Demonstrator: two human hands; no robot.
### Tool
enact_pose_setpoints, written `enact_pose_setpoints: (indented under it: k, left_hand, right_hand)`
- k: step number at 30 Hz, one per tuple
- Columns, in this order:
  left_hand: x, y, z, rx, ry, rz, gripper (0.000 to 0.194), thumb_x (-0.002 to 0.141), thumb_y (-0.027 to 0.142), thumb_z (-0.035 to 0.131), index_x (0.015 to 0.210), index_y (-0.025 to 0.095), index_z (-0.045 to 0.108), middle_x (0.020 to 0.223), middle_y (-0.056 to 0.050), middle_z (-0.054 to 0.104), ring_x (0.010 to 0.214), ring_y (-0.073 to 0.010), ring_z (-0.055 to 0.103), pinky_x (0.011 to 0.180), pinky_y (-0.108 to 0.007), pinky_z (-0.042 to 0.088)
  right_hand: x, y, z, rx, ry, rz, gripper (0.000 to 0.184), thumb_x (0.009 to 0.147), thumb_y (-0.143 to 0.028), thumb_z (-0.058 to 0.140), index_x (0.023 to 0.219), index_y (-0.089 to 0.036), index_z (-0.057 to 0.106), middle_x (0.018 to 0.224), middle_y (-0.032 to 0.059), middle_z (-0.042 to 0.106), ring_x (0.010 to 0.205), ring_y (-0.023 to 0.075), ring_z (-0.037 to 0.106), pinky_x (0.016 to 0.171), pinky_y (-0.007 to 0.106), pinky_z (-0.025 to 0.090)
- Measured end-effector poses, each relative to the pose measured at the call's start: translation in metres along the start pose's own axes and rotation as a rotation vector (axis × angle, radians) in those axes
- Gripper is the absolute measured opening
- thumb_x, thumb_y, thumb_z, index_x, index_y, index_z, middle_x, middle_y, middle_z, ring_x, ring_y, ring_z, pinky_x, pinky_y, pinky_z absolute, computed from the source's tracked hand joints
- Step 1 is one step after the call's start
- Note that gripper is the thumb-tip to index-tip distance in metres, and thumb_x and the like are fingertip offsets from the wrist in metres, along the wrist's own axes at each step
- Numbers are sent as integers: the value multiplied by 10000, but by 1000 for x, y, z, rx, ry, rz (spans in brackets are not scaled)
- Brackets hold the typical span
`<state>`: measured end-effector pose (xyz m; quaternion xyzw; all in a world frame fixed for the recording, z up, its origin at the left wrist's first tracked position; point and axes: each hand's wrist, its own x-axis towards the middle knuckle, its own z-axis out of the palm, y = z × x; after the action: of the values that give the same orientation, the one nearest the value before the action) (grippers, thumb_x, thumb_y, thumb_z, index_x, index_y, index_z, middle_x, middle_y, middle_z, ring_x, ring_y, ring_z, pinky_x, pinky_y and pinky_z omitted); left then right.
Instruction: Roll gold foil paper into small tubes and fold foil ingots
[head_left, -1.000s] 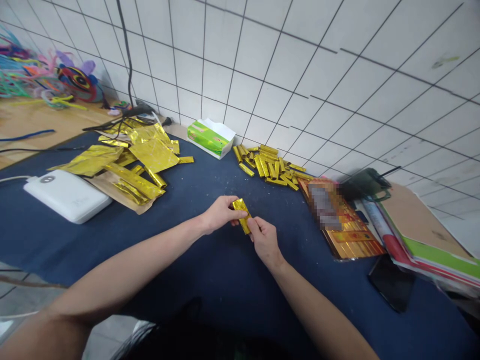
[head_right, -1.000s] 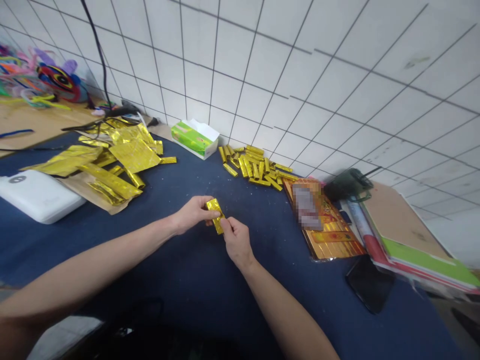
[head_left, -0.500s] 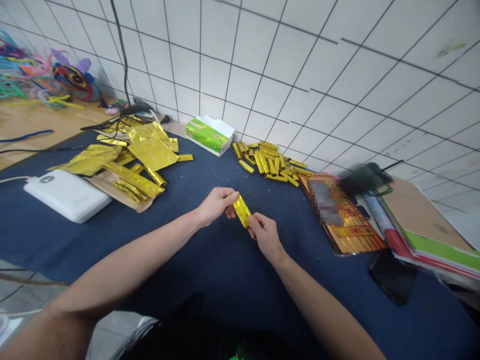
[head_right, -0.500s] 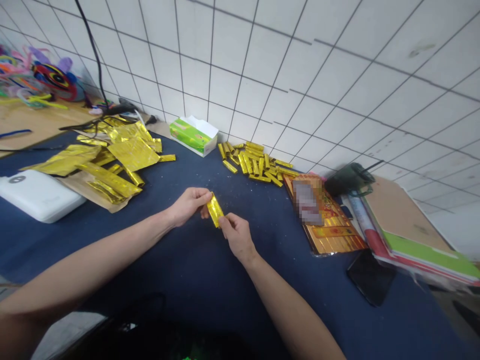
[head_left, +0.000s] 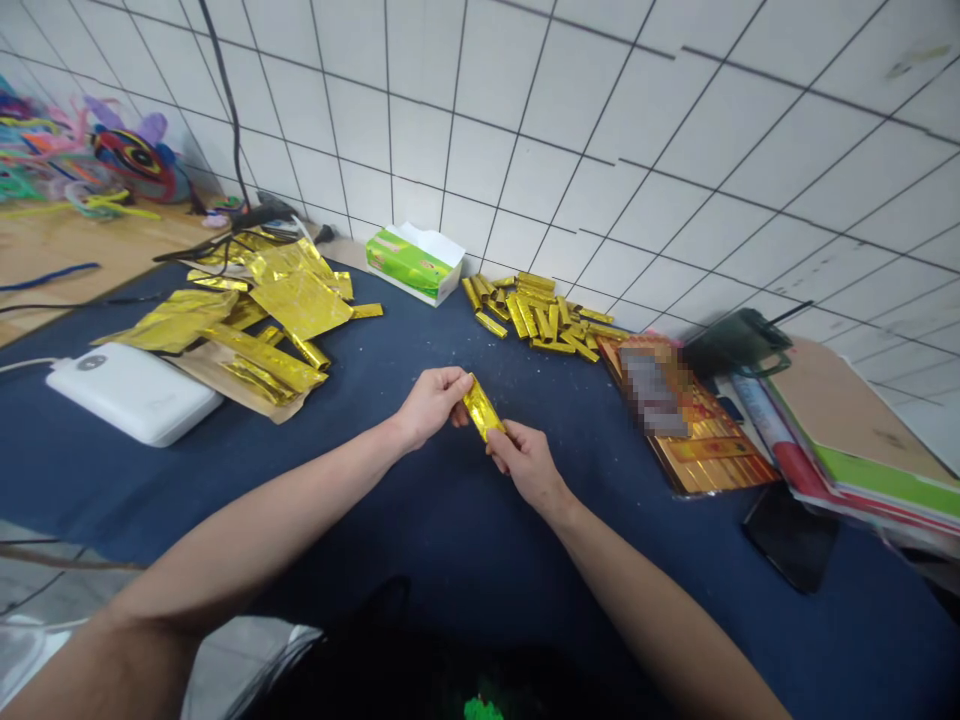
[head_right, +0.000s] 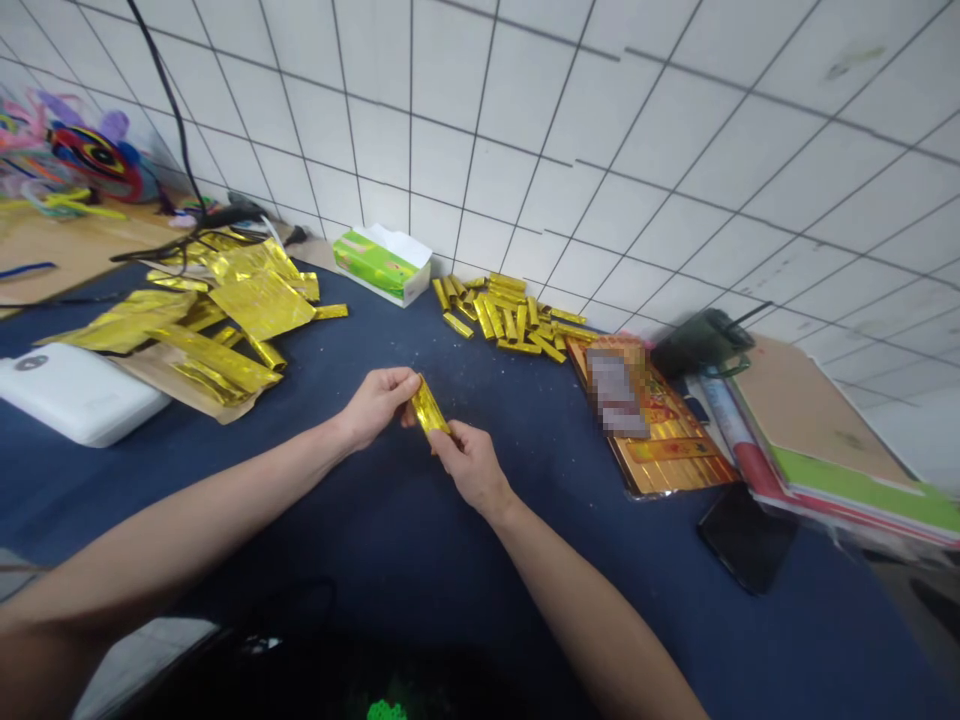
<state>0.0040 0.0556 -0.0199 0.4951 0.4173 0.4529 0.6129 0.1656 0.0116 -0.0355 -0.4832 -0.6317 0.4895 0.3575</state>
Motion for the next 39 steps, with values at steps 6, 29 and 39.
enact_pose_setpoints:
  k: [6, 29, 39]
  left_hand:
    - [0, 1, -2, -5, -25, -11, 299, 766, 386, 578, 621, 134, 508, 449, 28, 525, 374, -57, 471, 406, -173, 386]
    - [1, 13, -15, 161, -322, -188, 127, 667, 203, 638, 627, 114, 556, 521, -2, 600, 414, -66, 527, 425, -173, 405]
    - [-13, 13, 1, 329, -567, -270, 155, 774, 282, 546, 750, 130, 526, 675, -39, 653, 575, -107, 621, 502, -191, 462]
  right_hand:
    - [0, 1, 1, -12, 24, -8, 377, 846, -450, 428, 594, -177, 491, 436, -66, 385, 388, 58, 307, 411, 210, 256]
    - [15, 10, -16, 134, 374, -50, 332, 795, -400, 515, 547, -183, 477, 437, -53, 440, 387, 68, 376, 403, 208, 293]
    - [16, 9, -22, -54, 329, -64, 328, 796, -432, 511, 587, -180, 499, 443, -63, 385, 408, 65, 317, 404, 218, 250]
